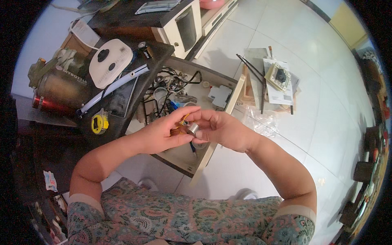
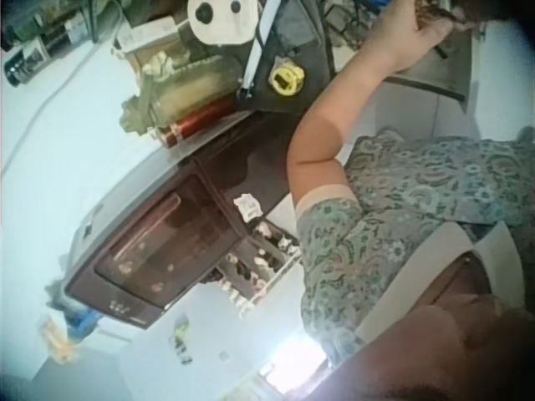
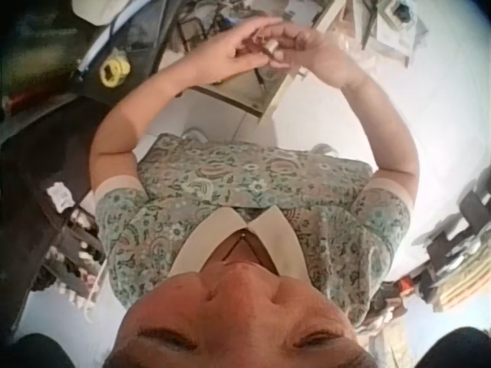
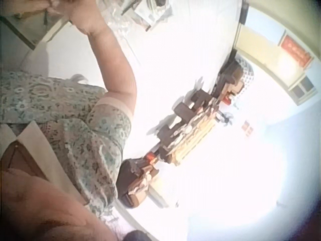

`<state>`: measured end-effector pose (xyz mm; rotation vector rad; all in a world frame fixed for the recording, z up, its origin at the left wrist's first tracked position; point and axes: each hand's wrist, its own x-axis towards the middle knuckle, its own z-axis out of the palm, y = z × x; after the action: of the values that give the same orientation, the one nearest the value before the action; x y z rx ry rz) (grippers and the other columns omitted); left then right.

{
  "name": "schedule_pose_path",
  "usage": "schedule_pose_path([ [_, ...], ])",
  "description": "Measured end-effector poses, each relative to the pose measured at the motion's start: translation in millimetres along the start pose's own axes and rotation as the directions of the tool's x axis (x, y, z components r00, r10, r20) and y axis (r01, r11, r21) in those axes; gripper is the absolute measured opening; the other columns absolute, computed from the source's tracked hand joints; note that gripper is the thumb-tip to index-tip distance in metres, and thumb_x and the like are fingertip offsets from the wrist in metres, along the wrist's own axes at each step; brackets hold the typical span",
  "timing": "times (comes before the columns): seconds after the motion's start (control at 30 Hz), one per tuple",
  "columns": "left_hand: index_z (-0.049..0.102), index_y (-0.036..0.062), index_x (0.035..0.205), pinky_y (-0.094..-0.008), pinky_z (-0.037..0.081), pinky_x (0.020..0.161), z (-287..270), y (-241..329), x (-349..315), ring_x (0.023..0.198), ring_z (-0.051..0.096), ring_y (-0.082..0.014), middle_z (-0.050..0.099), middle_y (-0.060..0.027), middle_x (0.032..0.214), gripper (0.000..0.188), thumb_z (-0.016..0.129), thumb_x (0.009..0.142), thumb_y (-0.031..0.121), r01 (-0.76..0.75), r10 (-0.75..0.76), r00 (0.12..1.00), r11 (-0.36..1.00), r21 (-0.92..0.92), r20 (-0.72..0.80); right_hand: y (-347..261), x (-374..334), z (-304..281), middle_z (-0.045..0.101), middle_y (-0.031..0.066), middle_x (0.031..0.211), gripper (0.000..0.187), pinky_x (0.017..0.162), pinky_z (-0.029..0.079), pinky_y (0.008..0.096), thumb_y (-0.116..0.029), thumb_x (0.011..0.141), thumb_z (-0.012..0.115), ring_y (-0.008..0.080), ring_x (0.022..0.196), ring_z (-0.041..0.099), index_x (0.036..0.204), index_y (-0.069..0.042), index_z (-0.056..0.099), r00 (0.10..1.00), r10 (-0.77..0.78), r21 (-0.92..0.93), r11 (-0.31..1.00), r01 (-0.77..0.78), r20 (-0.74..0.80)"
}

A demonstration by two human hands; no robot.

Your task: The person organizes a cluttered drawer by picking up various items, inspecting them, and placing them back. They handle a silver packet, a blister pack of pills, a yellow packet, a white paper document, a plastic bag, a white tube, a small white box, a yellow tape measure, a yellow cable, and a black cable. The person moves items around within the drawer but does not remove them from the scene.

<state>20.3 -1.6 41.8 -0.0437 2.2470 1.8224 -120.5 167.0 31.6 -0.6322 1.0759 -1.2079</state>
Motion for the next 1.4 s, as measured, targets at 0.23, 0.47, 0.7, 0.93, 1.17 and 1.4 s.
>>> schedule_pose_path([
  [0.23, 0.037, 0.0164, 0.139, -0.0346, 0.05, 0.082, -1.2, 16.9, -12.2, 0.1, 0.061, -0.0252, 0.056, -0.012, 0.118, 0.056, 0.059, 0.088, 0.013, -0.041, 0.048, 0.999, 0.932, 0.359, -0.011, -6.3, -1.3, 18.4, 0.062, 0.0069, 0.078, 0.03, 0.06, 0.05, 0.025, -0.015, 0.094, 0.054, 0.0142, 0.07, 0.062, 0.119, -0.004, 0.041, 0.989, 0.119, -0.161, 0.978, -0.133, -0.091],
  [0.47, 0.055, 0.0095, 0.106, -0.0341, 0.05, 0.07, -22.0, 14.4, -32.6, 0.079, 0.064, -0.0243, 0.063, -0.0104, 0.089, 0.024, 0.062, 0.087, 0.02, 0.0, 0.076, 0.97, 0.95, 0.311, -0.23, -3.8, 17.6, 31.2, 0.061, 0.0043, 0.076, 0.027, 0.06, 0.046, 0.0229, -0.015, 0.096, 0.049, 0.0114, 0.067, 0.058, 0.12, -0.005, 0.041, 0.992, 0.026, -0.009, 1.0, -0.028, -0.124],
  [0.7, 0.05, 0.0072, 0.117, -0.0245, 0.044, 0.078, -115.0, 39.5, -81.9, 0.087, 0.051, -0.008, 0.055, -0.0013, 0.095, 0.025, 0.054, 0.092, 0.011, 0.165, 0.067, 0.781, 0.936, 0.31, -0.62, 18.4, 18.8, 12.5, 0.06, 0.0041, 0.087, 0.021, 0.069, 0.045, 0.0226, -0.009, 0.095, 0.049, 0.0106, 0.077, 0.056, 0.116, -0.006, 0.052, 0.975, 0.038, 0.078, 0.997, -0.022, -0.22],
  [0.93, 0.052, 0.0035, 0.105, -0.0296, 0.043, 0.069, -165.5, 26.7, -127.1, 0.073, 0.051, -0.0172, 0.055, -0.0093, 0.086, 0.025, 0.06, 0.088, 0.021, 0.347, 0.102, 0.659, 0.837, 0.422, -0.745, 18.7, 20.2, 5.0, 0.059, 0.0047, 0.09, 0.017, 0.073, 0.046, 0.0243, -0.008, 0.095, 0.048, 0.0115, 0.08, 0.055, 0.111, -0.003, 0.054, 0.95, 0.015, 0.002, 1.0, -0.015, -0.311],
  [1.17, 0.058, 0.0047, 0.1, -0.0346, 0.046, 0.076, -150.8, 9.5, -122.7, 0.086, 0.059, -0.0248, 0.056, -0.0105, 0.098, 0.019, 0.062, 0.084, 0.013, 0.521, 0.131, 0.767, 0.446, 0.728, -0.629, 31.0, 15.3, 19.0, 0.061, 0.0032, 0.09, 0.013, 0.074, 0.048, 0.0284, -0.007, 0.094, 0.052, 0.0121, 0.082, 0.057, 0.104, -0.002, 0.058, 0.982, -0.129, -0.54, 0.841, 0.035, -0.138],
  [1.4, 0.058, 0.0021, 0.097, -0.0333, 0.047, 0.073, -103.6, 34.1, -96.2, 0.082, 0.059, -0.0238, 0.057, -0.0113, 0.09, 0.014, 0.059, 0.084, 0.007, 0.439, 0.176, 0.797, 0.487, 0.755, -0.577, 49.0, 7.7, 20.5, 0.059, 0.0071, 0.078, 0.012, 0.07, 0.047, 0.0378, -0.015, 0.079, 0.064, 0.0269, 0.077, 0.059, 0.087, -0.006, 0.062, 0.888, -0.389, -0.91, 0.224, 0.348, 0.244],
])
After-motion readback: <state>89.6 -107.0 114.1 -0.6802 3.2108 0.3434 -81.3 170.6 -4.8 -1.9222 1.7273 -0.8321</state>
